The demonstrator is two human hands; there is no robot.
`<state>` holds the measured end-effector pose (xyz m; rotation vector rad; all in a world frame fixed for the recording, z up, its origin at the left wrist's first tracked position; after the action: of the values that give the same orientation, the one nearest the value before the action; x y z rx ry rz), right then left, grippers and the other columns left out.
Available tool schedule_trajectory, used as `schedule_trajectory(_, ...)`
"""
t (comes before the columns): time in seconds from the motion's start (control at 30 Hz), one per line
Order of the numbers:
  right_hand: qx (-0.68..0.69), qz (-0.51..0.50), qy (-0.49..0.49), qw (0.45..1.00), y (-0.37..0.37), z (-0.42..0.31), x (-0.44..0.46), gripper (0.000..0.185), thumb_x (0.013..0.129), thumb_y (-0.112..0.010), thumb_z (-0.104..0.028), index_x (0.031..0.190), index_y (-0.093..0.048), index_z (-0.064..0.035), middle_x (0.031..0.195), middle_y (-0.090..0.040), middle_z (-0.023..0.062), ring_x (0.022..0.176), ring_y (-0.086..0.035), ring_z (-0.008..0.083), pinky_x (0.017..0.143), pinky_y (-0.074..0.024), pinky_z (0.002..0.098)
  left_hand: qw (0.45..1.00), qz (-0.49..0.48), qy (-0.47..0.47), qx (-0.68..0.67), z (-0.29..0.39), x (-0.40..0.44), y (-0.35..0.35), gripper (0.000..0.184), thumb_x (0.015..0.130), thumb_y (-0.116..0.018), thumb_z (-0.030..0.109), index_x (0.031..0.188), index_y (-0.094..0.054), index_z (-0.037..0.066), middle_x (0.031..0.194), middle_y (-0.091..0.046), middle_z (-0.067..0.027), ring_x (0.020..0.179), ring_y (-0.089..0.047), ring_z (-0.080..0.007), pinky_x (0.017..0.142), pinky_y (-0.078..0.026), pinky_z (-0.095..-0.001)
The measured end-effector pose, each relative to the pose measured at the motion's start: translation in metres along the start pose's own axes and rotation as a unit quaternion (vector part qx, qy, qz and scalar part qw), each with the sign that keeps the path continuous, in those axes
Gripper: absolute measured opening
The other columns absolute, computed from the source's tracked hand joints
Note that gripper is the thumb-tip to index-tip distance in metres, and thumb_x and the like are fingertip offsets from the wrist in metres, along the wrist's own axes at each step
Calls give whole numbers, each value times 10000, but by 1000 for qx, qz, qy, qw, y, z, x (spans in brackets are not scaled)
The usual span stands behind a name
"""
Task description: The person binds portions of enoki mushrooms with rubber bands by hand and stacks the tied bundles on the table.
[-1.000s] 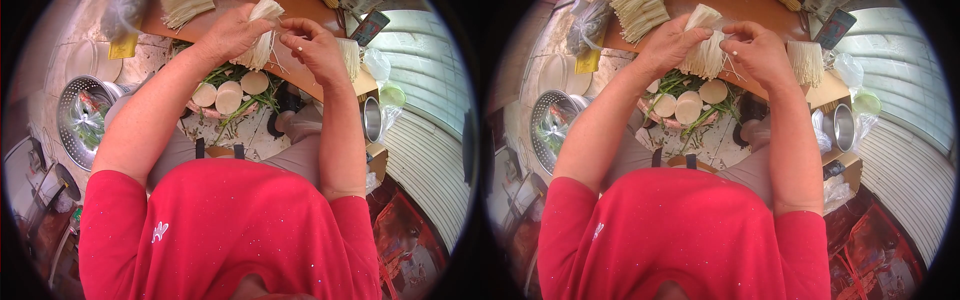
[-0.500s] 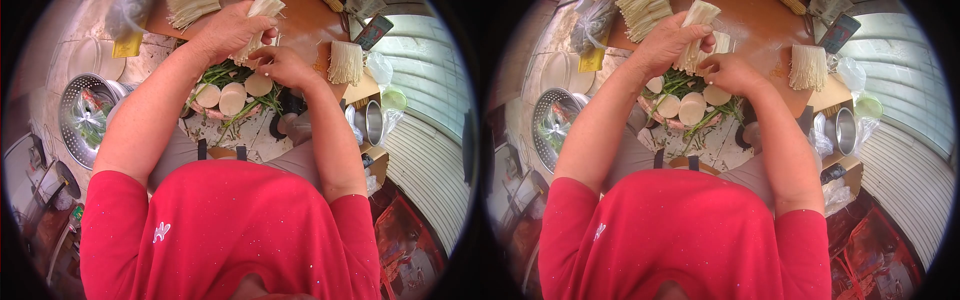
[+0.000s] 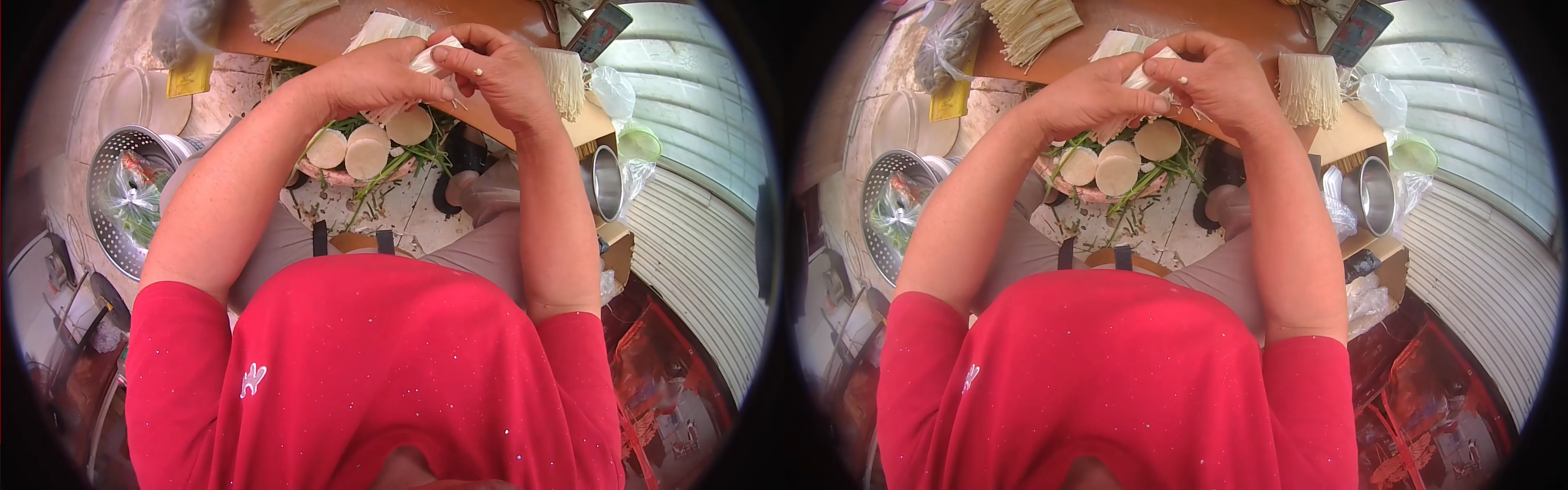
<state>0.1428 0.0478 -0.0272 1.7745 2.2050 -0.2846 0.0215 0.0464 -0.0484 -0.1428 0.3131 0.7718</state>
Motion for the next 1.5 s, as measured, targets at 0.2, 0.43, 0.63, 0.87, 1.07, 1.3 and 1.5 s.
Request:
schedule_trajectory(0.2,-29,5,-14,999,13,-1,-5,215,821,-717,-157,1002,-692,-43,766,-611,-18,589,-465,38,512,-368,183,995,-44,59,-72,-8,7,-15,272,802,-661,213,989,-621,19,764,-595,-22,623,-549,-99,557,-461,-243)
schedule_trajectory(0.43,2,215,14,976,113,-3,-1,279,790,-726,-207,986,-686,-14,743,-617,3,599,-507,61,530,-389,197,979,65,25,-192,2,14,-3,204,860,-628,191,960,-580,20,759,-582,-29,612,-563,-94,537,-475,-240)
schedule_trajectory(0.63,-364,135,-147,910,138,62,1,258,757,-701,-230,917,-696,-27,767,-661,84,669,-619,148,616,-482,283,966,71,-8,-247,-5,18,9,146,899,-606,174,913,-546,41,733,-544,-5,580,-528,-67,528,-489,-235)
schedule_trajectory(0.87,-635,110,-74,761,122,89,15,195,780,-670,-238,885,-691,-75,842,-688,134,794,-667,288,712,-518,395,971,89,18,-221,-2,14,5,149,879,-622,174,875,-536,53,717,-522,4,557,-496,-60,495,-443,-233)
schedule_trajectory(1.07,-643,144,-98,745,118,95,17,176,777,-654,-233,889,-655,-98,897,-678,144,884,-644,331,783,-507,434,972,85,19,-219,-8,15,8,154,873,-624,172,853,-535,48,675,-515,0,536,-485,-70,487,-426,-230)
schedule_trajectory(1.3,-593,111,-113,789,114,73,18,199,800,-631,-200,910,-649,-35,902,-682,147,830,-665,289,699,-522,390,973,80,27,-214,-8,15,7,171,871,-637,179,864,-530,45,672,-528,-18,525,-496,-92,480,-425,-232)
schedule_trajectory(1.5,-141,128,-122,974,63,26,-5,131,822,-683,-163,875,-636,-52,750,-615,-1,597,-551,58,495,-387,194,975,82,24,-204,-13,18,-7,275,833,-720,222,920,-554,21,702,-549,-10,577,-553,-93,522,-478,-231)
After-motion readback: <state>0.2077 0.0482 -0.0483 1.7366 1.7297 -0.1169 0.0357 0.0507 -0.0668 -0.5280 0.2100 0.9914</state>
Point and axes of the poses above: each hand's wrist, its own x-axis towards the middle knuckle, its own y-axis out of the back of the hand, z = x × y, the point moved 7 cm from there along x, towards the middle knuckle
